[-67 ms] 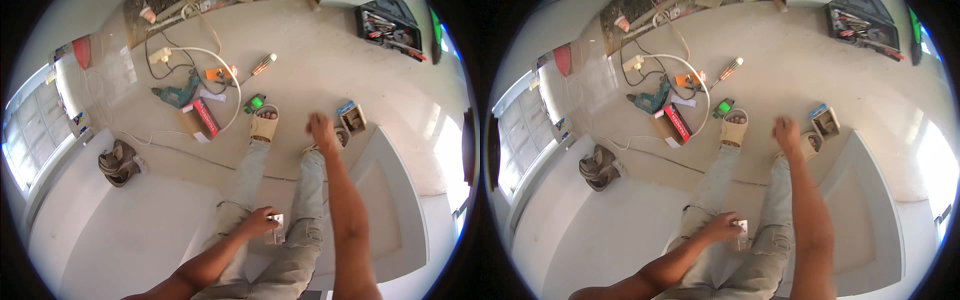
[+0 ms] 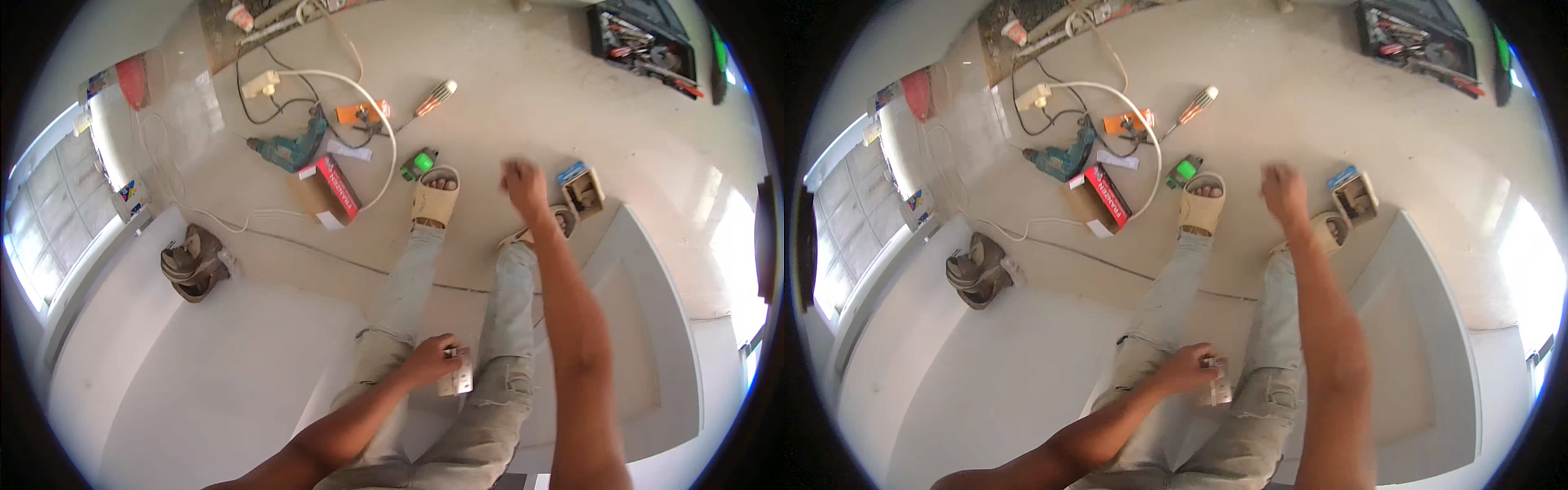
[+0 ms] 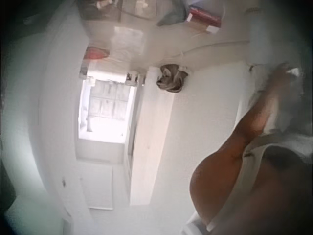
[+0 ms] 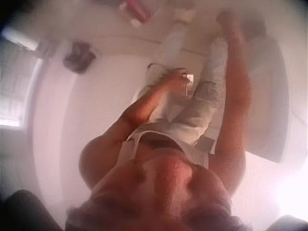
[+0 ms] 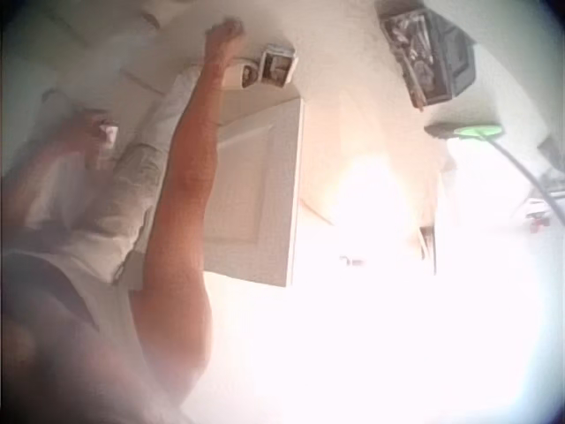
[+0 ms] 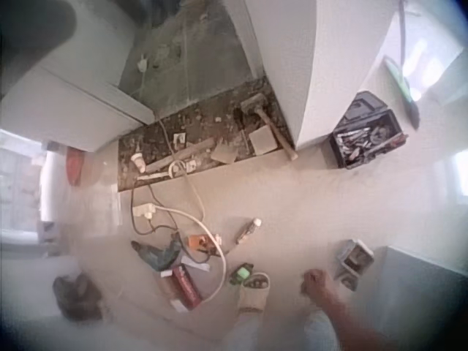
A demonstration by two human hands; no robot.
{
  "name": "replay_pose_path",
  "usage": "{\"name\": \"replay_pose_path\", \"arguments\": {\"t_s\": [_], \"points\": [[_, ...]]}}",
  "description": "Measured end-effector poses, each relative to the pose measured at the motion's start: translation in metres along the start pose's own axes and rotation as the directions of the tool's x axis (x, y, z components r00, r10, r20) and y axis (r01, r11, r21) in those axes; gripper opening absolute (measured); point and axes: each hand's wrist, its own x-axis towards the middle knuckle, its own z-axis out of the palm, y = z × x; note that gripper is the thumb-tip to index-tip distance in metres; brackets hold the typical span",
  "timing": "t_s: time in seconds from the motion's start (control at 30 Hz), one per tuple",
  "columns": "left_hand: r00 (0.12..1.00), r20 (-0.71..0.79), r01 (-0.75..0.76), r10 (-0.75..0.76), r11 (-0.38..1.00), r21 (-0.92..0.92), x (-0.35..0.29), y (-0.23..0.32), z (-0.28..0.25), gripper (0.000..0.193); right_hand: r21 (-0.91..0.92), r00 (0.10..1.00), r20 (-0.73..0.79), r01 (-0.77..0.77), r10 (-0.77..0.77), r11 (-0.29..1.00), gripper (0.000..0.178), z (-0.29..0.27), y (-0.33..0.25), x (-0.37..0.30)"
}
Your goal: The person installs metal hinges onto a white door panel. They position the hinges, align them with pre-drilled holes, and secure them using a screwdriver and screws. The person repeatedly checks alignment and tightens the screws to complete the installation.
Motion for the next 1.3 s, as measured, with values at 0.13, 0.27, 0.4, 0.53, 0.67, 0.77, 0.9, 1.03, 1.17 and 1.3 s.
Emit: {"name": "replay_pose_path", "arguments": {"t_s": [0.13,0.27,0.4,0.53,0.67,0.77,0.9,1.03,1.17,1.3], "points": [[0.998,0.05,-0.047,0.048,0.999,-0.021,0.016,0.002,0.01,0.03,-0.354,0.868,-0.016,0.46,-0.497,0.815,0.023,0.051,-0.054,0.13],[0.998,0.056,0.032,-0.028,0.998,-0.063,0.014,0.008,0.008,0.031,-0.727,0.74,0.306,0.588,-0.599,0.355,0.027,0.102,-0.097,0.174],[0.997,0.071,0.041,-0.032,0.991,-0.129,0.014,0.015,-0.004,0.033,-0.858,0.816,0.372,0.484,-0.443,0.17,0.027,0.127,-0.062,0.156],[0.992,0.127,0.027,-0.003,0.982,-0.189,0.021,-0.006,-0.007,0.036,-0.834,0.988,0.137,0.154,-0.072,0.529,0.025,0.086,-0.007,0.075],[0.99,0.125,-0.054,0.059,0.998,-0.043,0.015,-0.013,-0.02,0.042,-0.563,0.947,0.232,-0.056,0.223,0.824,0.051,-0.013,0.011,-0.07],[0.983,0.181,0.001,0.031,0.985,-0.174,0.002,-0.013,-0.043,0.043,-0.169,0.929,0.228,-0.258,0.292,0.951,0.054,-0.084,-0.016,-0.196],[0.971,0.223,-0.091,0.081,0.995,0.034,-0.038,0.036,-0.069,0.041,0.051,0.729,0.284,-0.659,0.622,0.75,0.033,-0.162,-0.081,-0.351],[0.966,0.238,-0.141,0.103,0.979,0.15,-0.051,0.074,-0.072,0.04,0.482,0.7,0.057,-0.644,0.712,0.594,0.023,-0.139,-0.082,-0.458],[0.96,0.271,-0.07,0.073,0.997,-0.019,-0.068,0.112,-0.034,0.04,0.826,0.671,-0.09,-0.362,0.736,0.432,0.02,-0.066,-0.069,-0.504],[0.954,0.293,-0.062,0.068,0.998,-0.029,-0.077,0.115,0.008,0.033,0.937,0.651,-0.005,-0.261,0.759,0.23,0.017,0.006,-0.066,-0.523]]}}
